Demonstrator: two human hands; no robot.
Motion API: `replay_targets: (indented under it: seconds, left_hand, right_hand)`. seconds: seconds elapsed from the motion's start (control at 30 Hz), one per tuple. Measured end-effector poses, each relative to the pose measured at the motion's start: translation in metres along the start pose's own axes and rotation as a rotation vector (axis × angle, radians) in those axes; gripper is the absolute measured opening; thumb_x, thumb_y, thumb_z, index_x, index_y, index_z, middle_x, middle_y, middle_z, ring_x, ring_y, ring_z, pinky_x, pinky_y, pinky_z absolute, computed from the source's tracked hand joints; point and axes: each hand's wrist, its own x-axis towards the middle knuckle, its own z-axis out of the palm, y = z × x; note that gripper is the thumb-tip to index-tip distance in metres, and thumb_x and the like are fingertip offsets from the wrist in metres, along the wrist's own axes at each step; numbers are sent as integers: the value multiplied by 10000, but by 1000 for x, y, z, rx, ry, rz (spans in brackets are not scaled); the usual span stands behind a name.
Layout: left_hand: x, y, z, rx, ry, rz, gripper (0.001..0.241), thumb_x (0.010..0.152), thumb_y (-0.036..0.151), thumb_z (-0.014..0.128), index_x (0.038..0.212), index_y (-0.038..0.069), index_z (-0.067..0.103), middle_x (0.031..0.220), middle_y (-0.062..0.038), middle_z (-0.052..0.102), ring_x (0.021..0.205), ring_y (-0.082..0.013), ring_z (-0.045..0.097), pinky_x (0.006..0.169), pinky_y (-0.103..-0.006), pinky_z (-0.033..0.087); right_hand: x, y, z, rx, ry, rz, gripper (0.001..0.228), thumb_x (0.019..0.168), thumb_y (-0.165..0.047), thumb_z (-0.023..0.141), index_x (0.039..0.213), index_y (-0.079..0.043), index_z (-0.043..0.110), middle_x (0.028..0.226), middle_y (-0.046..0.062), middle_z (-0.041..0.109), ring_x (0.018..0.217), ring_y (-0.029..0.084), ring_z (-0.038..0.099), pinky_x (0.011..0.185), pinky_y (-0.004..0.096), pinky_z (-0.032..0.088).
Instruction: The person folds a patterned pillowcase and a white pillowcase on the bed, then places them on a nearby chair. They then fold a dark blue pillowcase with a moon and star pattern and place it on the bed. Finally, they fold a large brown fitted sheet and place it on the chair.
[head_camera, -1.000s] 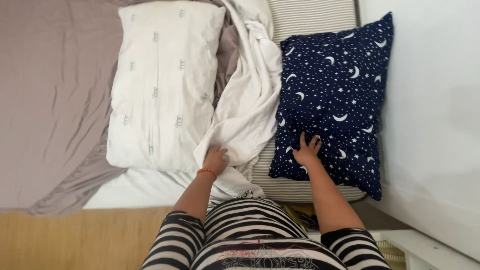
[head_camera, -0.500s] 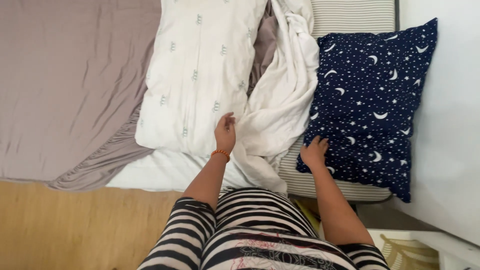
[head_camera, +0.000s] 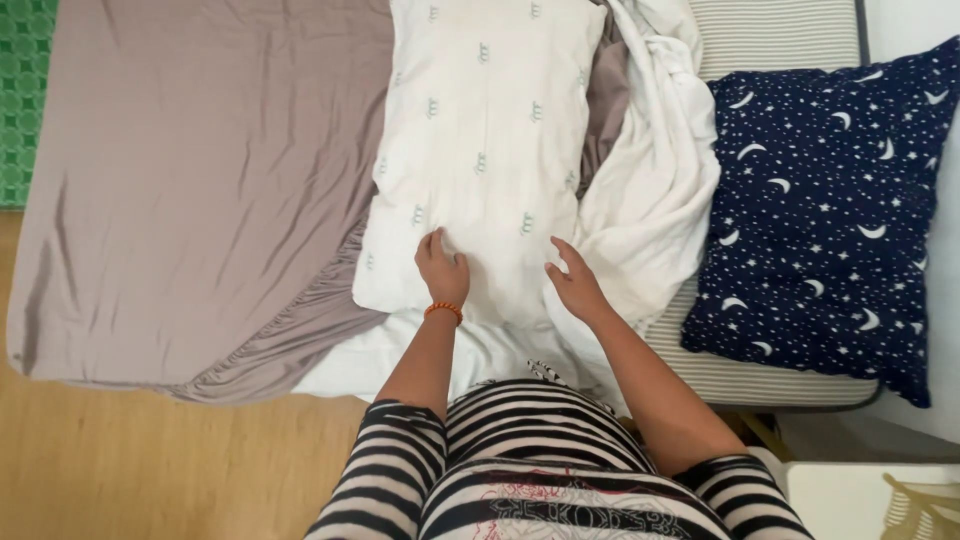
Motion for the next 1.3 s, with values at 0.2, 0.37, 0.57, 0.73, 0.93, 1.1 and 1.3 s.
replay_targets:
  seconds: [0.2,0.37,0.57,0.73,0.93,1.1,1.3]
  left_hand:
    - [52,-76,-17,156,13,-173,972,838,419,791,1576,59,270,1613,-275,208,1486,-445,186,1172,-556,199]
    - [86,-96,-39,160,-172,-425,1235,775,708,747,1618,67,111,1677,-232,119,1559,-422,53,1245,-586,68]
    - [108,-78,-57,58,-293,-506,1360,765,730,724,1605,-23,-34,1638,-225,291,1529,-405,217,1247,-609,2]
    - [124,-51,-50,-318,-325,-388,1436,688,527,854,1568,-78,-105,1495,-247,471,1359,-329,534,1168,-396,404]
    - [111,74,-90,-426,-603,-102,712,806,260,758,1402,-89,588,1218,-192,752,1077,-263,728,951,-346,552]
    - [78,152,-109,-600,-610,230,692,845,128,790,1426,-99,491,1175,-146,748,1068,-162,695,957,-290,538]
    - [28,226,-122,-753,-785,416,696,863,73,785,1478,-82,498,1242,-130,735,1152,-146,670,1050,-300,511]
  right_hand:
    - [36,40,53,-65,-56,188,818,972,-416,624,1611,-86,235,1630,203,325,1459,327,408,1157,399,378]
    - [47,45,61,-18,3,335,946,964,-487,642,1635,-66,125,1649,226,273,1483,340,363,1190,410,341]
    - [57,15,52,187,-28,691,1077,878,-623,564,1641,-216,-79,1721,112,96,1515,341,301,1127,618,371]
    - [69,6,46,289,-8,745,1126,855,-728,524,1623,-226,-129,1726,66,41,1536,314,256,1128,619,390]
    - [74,10,29,489,133,741,1180,818,-832,468,1652,-207,-85,1723,71,118,1536,314,240,1208,579,227]
    - [55,0,12,762,115,669,1037,825,-853,317,1632,-209,217,1677,43,291,1515,265,309,1214,481,262]
    - [23,-23,-6,1010,56,487,916,915,-783,211,1613,-199,313,1617,66,426,1438,278,443,1174,445,365]
